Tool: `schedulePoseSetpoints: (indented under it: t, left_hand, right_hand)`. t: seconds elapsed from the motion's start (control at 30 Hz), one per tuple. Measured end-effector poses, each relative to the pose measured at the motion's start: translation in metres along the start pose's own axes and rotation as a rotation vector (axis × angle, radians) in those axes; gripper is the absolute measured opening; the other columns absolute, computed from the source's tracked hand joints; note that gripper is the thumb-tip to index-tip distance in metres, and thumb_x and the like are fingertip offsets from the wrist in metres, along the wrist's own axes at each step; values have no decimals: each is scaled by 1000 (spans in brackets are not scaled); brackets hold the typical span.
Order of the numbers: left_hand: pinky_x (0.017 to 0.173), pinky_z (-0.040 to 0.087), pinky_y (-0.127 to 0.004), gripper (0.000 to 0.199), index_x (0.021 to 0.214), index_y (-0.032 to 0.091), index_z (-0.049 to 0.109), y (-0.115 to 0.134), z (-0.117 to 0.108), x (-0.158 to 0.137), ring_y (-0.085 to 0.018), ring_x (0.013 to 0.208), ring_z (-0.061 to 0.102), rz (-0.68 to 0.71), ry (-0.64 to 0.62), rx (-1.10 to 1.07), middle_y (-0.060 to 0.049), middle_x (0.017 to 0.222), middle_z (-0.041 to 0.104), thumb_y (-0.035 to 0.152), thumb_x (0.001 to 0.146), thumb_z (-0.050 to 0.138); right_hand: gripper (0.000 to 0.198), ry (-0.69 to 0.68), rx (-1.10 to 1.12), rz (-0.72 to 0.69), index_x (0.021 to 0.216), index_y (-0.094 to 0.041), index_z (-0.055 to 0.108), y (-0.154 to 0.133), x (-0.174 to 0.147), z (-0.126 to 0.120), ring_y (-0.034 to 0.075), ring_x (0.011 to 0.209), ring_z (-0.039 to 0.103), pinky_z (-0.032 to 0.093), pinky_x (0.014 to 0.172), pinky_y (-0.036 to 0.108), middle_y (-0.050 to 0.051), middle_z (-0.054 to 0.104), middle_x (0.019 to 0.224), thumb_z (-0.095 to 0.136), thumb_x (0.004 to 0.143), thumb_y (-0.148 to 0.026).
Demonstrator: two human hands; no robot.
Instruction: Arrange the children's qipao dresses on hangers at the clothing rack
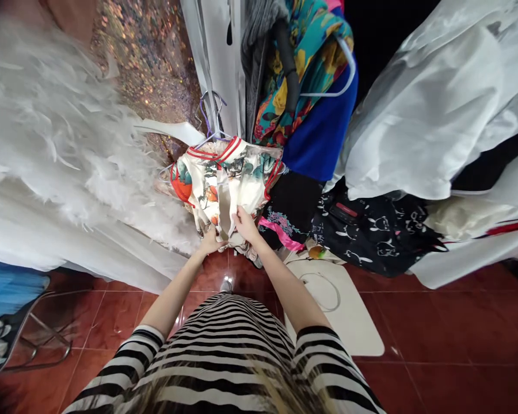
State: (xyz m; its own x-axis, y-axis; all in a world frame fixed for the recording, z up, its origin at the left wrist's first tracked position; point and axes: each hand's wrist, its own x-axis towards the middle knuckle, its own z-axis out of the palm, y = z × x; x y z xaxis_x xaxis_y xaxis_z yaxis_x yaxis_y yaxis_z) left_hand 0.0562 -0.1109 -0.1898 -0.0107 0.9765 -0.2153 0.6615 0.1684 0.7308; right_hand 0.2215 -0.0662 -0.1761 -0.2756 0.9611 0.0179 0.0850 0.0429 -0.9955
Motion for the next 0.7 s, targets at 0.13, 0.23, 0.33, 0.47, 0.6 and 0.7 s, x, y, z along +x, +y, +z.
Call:
schedulePoseSetpoints:
  t: [0.13, 0.23, 0.33, 0.47, 0.6, 0.7]
  left_hand:
    - [91, 51, -38, 10, 91, 20, 64, 7, 13, -4, -24, 94, 67, -24, 52, 46, -8, 91, 69, 18, 82, 60]
    - [101, 47, -40, 14, 86, 21, 65, 10, 21, -9, -24, 106, 65, 11, 84, 57, -8, 100, 68, 12, 82, 54]
    - [105, 45, -42, 27, 98, 18, 63, 13, 28, -12, -29, 116, 60, -35, 182, 64, -13, 112, 65, 13, 71, 68]
    - [102, 47, -44, 38, 103, 14, 61, 16, 35, -7, -35, 121, 58, -198, 349, -104, -20, 113, 65, 20, 68, 74]
    - [85, 54, -38, 12, 91, 18, 63, 17, 39, -10, -31, 99, 70, -223, 332, -271, -14, 92, 71, 24, 82, 61]
    - [66, 56, -33, 15, 93, 17, 64, 21, 44, -24, -23, 72, 72, -208, 255, -398, -8, 82, 72, 29, 86, 57]
  right_hand:
    - [40, -25, 86, -34, 72, -26, 39, -13, -15, -5, 12, 49, 51, 53, 45, 28, -3, 50, 63, 61, 81, -57]
    - [46, -36, 108, -29, 69, -26, 35, -18, -23, -12, 12, 49, 50, 52, 44, 27, -5, 45, 59, 63, 78, -61]
    - [47, -25, 123, -16, 69, -26, 33, -18, -29, -16, 12, 49, 50, 51, 43, 26, -5, 43, 59, 62, 78, -62]
    - [42, -24, 144, 12, 74, -25, 39, -17, -37, -18, 13, 52, 52, 52, 46, 28, -5, 45, 61, 59, 79, -62]
    - [34, -71, 136, 12, 82, -25, 46, -14, -45, -22, 16, 63, 58, 55, 53, 29, -2, 54, 70, 60, 82, -56]
    - [30, -82, 115, -27, 87, -25, 50, -12, -50, -25, 17, 73, 61, 56, 63, 30, 1, 59, 79, 67, 79, -48]
